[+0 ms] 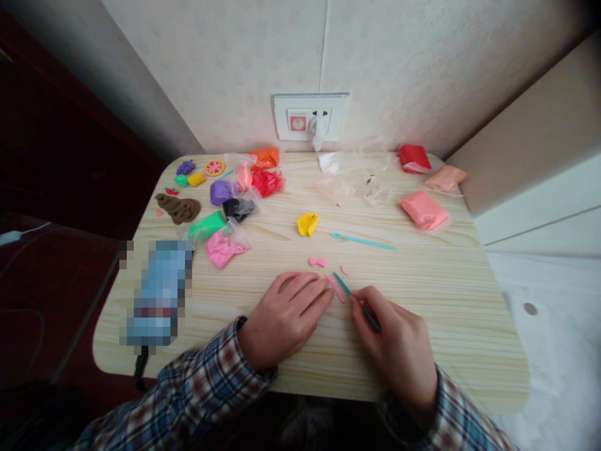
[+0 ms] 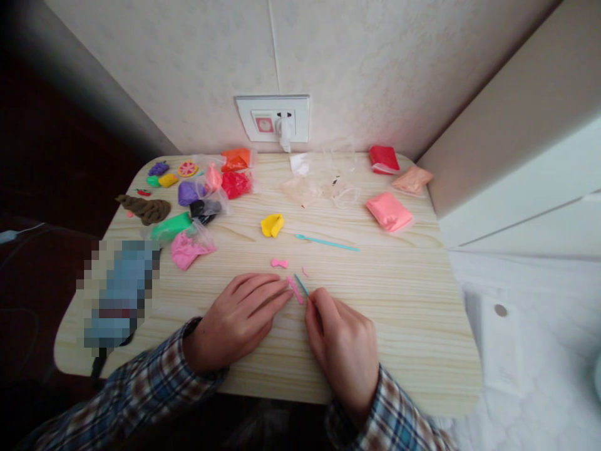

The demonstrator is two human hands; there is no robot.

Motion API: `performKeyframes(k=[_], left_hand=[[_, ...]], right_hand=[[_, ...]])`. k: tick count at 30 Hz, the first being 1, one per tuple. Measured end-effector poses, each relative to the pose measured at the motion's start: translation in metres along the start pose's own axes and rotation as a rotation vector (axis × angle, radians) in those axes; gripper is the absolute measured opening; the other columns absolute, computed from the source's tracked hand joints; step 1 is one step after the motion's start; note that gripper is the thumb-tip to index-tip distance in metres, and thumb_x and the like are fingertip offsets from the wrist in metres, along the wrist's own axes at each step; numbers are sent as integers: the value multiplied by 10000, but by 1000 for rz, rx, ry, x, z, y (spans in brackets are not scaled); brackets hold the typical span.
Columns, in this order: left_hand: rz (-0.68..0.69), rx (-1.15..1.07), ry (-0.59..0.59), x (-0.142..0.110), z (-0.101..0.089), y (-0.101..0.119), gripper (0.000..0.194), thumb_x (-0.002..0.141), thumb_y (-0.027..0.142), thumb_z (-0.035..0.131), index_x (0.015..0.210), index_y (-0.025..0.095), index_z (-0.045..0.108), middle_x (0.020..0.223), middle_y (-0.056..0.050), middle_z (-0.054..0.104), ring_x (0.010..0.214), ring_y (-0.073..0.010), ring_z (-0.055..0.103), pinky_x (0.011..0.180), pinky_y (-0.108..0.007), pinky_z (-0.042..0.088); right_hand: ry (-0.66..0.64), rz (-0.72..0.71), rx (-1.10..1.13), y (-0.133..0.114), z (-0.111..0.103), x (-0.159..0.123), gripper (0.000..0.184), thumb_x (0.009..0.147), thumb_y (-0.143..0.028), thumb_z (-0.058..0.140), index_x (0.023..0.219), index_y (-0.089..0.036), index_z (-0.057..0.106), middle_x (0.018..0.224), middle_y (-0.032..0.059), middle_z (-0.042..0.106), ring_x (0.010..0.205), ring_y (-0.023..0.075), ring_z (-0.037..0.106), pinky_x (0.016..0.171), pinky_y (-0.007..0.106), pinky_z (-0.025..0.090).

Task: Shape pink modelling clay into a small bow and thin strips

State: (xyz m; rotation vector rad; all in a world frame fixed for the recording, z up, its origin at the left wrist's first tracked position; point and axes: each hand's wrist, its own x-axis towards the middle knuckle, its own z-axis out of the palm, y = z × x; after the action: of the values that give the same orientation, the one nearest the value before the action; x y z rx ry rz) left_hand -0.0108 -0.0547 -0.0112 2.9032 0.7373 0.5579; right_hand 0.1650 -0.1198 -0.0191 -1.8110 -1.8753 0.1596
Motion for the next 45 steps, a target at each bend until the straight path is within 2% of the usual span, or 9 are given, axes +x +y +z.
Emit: performKeyframes(k=[20,26,36,40,45], left_hand=[[-21,-10,2,1,1,1,283,917,144,408,1124,102,597,1107,-88,657,1073,-210,563,919,-354,460],[-29,-17,20,-1,1,1,283,908,126,406,1111,103,601,1118,-86,656,1087,-211,562,929,-357,455],[-38,1,31,0,3,1,283,899,116,425,1129,83,587,1128,-103,655,1138,-208,543,949,-365,440],[-44,7,8,0,2,1,282,894,110,430,1130,90,583,1135,-105,650,1153,-204,534,958,-368,432],[-43,-18,6,1,1,0,296,892,103,405,1120,94,594,1128,-94,656,1132,-216,545,956,-365,435]], right_hand=[[-8,-2,-43,-1,3,1,218,916,-261,415,742,-199,530,547,-31,585,429,93,534,457,208,334],[-9,67,-33,5,-1,5,198,915,-287,419,779,-203,536,550,-37,596,432,96,555,457,203,348],[-33,3,-20,-1,5,4,215,921,-272,402,767,-201,534,547,-33,589,428,92,539,455,207,339],[-30,38,-17,2,3,7,210,914,-284,408,767,-206,535,549,-30,594,433,99,545,454,212,341],[16,199,-8,16,-6,11,209,899,-338,429,774,-207,534,511,-47,550,412,99,523,447,210,336]])
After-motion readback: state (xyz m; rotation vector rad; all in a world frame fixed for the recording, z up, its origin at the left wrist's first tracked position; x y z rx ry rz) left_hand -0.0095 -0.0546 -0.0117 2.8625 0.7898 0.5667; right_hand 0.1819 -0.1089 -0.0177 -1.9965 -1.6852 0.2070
